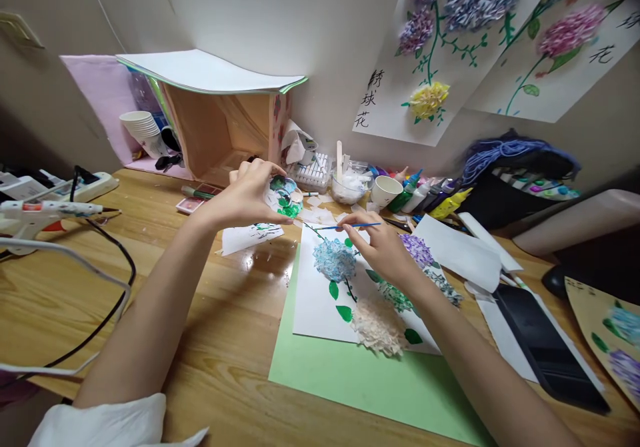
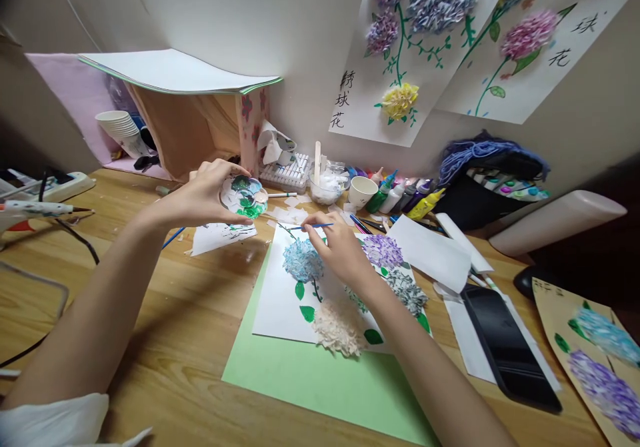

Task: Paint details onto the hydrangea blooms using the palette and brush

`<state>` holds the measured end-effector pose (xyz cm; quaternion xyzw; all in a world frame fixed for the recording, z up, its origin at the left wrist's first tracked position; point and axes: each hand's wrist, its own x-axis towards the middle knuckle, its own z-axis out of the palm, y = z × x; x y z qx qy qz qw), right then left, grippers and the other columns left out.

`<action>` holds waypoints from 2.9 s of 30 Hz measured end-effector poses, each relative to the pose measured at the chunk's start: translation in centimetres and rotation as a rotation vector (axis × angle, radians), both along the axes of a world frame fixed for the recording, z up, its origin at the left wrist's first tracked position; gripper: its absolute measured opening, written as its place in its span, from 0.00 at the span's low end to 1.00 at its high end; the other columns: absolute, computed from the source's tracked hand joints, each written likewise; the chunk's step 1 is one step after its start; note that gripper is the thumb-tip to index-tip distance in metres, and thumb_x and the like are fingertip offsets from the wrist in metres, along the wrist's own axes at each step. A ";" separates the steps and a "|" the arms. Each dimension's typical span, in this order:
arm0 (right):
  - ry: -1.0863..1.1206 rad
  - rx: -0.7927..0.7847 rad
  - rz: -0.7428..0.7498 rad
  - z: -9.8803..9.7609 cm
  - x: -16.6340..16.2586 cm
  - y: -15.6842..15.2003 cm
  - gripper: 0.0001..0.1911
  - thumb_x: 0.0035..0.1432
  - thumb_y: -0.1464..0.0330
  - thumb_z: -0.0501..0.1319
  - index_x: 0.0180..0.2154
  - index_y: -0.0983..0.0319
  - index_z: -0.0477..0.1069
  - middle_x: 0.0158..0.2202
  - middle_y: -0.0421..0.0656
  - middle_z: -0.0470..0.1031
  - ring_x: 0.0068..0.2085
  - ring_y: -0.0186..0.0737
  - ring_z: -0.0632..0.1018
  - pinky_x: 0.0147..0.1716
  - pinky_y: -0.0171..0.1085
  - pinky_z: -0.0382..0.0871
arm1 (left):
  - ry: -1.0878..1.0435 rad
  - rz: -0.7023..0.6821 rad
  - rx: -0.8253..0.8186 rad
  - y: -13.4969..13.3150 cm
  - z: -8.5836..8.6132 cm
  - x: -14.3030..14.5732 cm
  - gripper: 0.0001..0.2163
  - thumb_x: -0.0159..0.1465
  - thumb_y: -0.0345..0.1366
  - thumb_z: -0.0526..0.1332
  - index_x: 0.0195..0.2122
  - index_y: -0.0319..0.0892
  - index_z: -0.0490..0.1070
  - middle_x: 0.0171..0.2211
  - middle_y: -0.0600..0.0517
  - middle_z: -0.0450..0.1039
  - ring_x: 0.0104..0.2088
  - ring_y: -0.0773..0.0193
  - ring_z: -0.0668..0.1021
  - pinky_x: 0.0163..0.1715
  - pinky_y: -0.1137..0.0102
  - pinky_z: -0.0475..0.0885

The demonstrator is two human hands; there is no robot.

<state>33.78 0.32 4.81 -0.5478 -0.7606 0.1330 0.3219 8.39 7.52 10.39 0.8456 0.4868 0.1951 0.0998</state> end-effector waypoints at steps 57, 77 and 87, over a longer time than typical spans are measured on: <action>-0.031 -0.110 0.014 -1.0 0.5 0.7 0.13 0.66 0.62 0.50 0.41 0.58 0.72 0.42 0.44 0.76 0.47 0.44 0.73 0.46 0.41 0.64 | 0.034 0.001 -0.006 -0.4 0.6 0.1 0.33 0.45 0.51 0.70 0.51 0.47 0.64 0.50 0.47 0.62 0.55 0.45 0.64 0.55 0.52 0.58; -0.030 -0.125 0.029 -1.1 0.6 0.9 0.14 0.66 0.61 0.50 0.41 0.58 0.72 0.42 0.45 0.76 0.47 0.46 0.73 0.45 0.42 0.65 | 0.041 0.003 -0.007 -0.5 0.6 0.1 0.33 0.45 0.51 0.71 0.51 0.47 0.64 0.50 0.46 0.63 0.54 0.44 0.65 0.54 0.52 0.59; -0.020 -0.106 0.019 -1.1 0.7 0.9 0.14 0.66 0.61 0.50 0.41 0.58 0.72 0.42 0.45 0.76 0.47 0.45 0.73 0.45 0.42 0.65 | 0.044 0.003 -0.008 -0.4 0.8 0.1 0.33 0.45 0.51 0.71 0.51 0.48 0.64 0.50 0.46 0.63 0.54 0.45 0.65 0.54 0.52 0.58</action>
